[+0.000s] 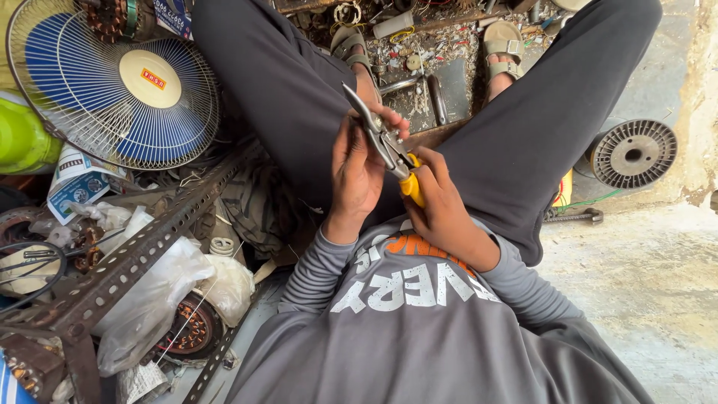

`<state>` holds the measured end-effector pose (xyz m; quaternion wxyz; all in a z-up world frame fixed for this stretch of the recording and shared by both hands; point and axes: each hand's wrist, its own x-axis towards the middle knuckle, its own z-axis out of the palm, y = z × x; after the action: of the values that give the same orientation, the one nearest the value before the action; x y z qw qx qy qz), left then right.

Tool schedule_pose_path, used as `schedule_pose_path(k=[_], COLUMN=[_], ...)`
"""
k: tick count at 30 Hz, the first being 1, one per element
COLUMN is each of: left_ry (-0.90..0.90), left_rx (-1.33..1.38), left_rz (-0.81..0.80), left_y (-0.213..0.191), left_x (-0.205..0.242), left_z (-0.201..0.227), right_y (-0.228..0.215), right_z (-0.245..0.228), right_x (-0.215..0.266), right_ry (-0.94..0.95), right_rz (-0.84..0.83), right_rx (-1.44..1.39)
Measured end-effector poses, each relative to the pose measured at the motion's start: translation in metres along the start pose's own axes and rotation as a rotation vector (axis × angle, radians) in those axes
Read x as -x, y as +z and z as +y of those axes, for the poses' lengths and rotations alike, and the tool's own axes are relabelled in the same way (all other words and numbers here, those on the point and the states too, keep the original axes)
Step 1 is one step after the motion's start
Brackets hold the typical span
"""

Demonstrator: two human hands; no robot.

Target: Repairing a pair of tin snips using a screwdriver at a workbench.

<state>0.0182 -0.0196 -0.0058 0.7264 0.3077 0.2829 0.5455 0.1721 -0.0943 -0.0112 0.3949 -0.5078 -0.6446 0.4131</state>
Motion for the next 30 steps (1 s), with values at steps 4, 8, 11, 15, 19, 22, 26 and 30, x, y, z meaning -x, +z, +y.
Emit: schedule_pose_path(k=[4,8,11,15,19,22,26,30], left_ry=[-0.05,-0.044,0.001,-0.009,-0.016,-0.025,-0.001,0.036], left_rx=[0.154,0.172,0.196,0.231,0.316,0.295,0.291,0.278], left_rz=[0.004,0.002,0.001,0.05,0.018,0.03,0.012,-0.009], left_y=[0.004,-0.002,-0.004,-0.006,-0.01,-0.013,-0.011,-0.004], left_x=[0.0,0.003,0.006,0.006,0.007,0.008,0.009,0.007], left_z=[-0.004,-0.012,-0.017,-0.019,-0.019,-0.021,-0.02,-0.015], right_y=[0.004,0.005,0.007,0.011,0.006,0.004,0.004,0.003], right_z=[-0.001,0.004,0.007,0.013,0.005,0.001,0.001,0.006], right_x=[0.001,0.002,0.003,0.006,0.002,-0.002,-0.002,-0.001], right_ry=[-0.05,-0.039,-0.043,-0.077,-0.093,-0.089,-0.081,-0.005], right_rz=[0.06,0.057,0.066,0.148,0.161,0.144,0.124,0.051], right_rx=[0.139,0.148,0.186,0.131,0.121,0.112,0.056,-0.16])
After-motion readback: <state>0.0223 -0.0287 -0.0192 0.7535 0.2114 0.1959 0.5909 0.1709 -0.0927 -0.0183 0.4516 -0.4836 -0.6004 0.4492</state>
